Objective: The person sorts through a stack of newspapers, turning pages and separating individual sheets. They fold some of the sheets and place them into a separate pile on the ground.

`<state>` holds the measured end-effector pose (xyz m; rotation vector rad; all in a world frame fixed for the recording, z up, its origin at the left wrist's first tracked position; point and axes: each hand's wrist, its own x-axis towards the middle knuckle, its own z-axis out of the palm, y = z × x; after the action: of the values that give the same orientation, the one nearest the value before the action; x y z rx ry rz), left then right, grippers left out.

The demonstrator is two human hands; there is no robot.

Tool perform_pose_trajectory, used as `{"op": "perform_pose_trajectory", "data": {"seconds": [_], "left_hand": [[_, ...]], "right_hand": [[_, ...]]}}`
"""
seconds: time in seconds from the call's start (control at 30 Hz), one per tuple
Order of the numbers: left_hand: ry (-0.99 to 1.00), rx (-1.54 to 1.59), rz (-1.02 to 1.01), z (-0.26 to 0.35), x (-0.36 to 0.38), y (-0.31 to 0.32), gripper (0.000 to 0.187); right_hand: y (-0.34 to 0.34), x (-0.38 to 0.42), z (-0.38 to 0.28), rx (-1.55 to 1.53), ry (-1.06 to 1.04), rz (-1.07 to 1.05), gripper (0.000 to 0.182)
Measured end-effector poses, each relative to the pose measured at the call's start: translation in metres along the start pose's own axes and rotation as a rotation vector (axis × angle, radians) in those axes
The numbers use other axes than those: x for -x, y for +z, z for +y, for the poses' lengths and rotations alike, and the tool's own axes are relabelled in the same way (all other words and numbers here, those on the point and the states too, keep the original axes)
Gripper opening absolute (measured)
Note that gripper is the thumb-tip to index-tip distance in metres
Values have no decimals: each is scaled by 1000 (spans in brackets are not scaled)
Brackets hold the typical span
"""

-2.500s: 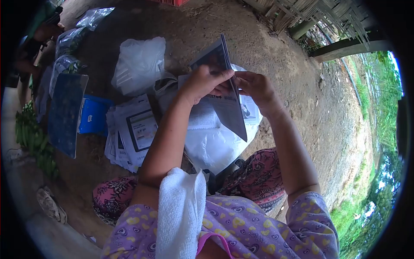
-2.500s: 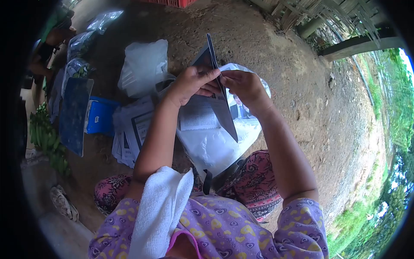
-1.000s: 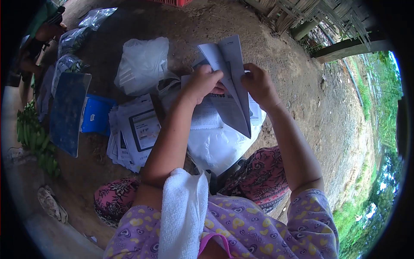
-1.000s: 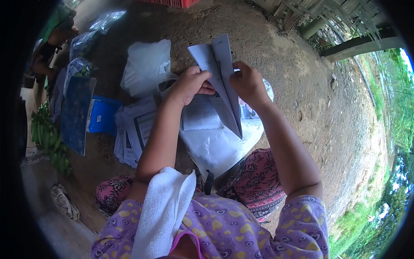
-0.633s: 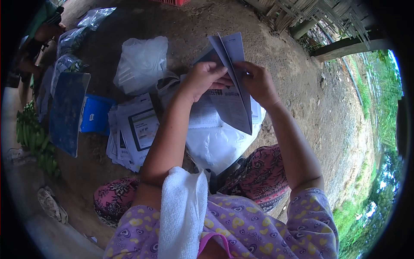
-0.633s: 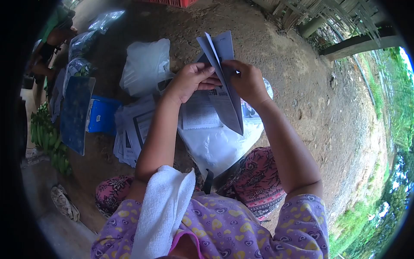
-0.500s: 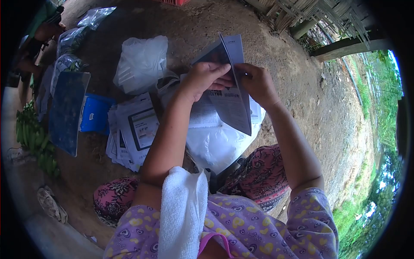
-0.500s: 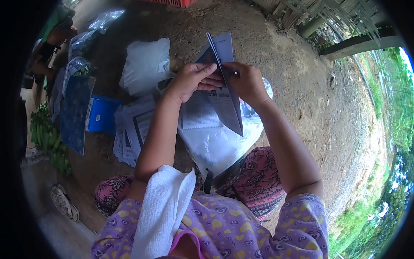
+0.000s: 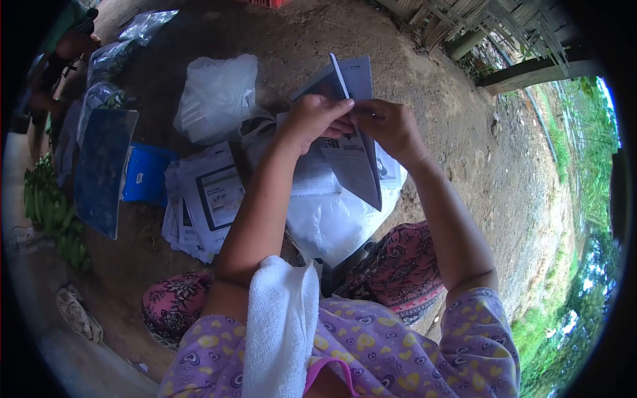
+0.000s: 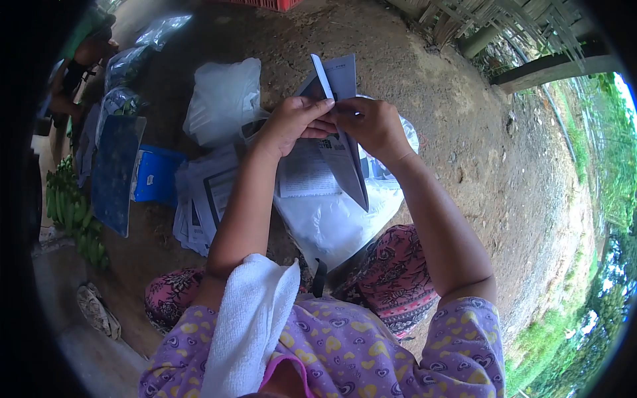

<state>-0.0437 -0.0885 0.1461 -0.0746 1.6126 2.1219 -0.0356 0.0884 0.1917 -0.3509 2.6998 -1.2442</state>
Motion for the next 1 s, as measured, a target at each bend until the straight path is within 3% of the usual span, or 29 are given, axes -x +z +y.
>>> {"op": "perform_pose_trajectory", "data": {"seconds": [0.6, 1.0], "left_hand": [[3, 7, -26, 3, 3, -2, 28], [30, -124, 111, -8, -6, 6, 22]], "right_hand": [[3, -4, 11, -75, -16, 23, 31], [9, -1, 14, -46, 26, 92, 24]]}}
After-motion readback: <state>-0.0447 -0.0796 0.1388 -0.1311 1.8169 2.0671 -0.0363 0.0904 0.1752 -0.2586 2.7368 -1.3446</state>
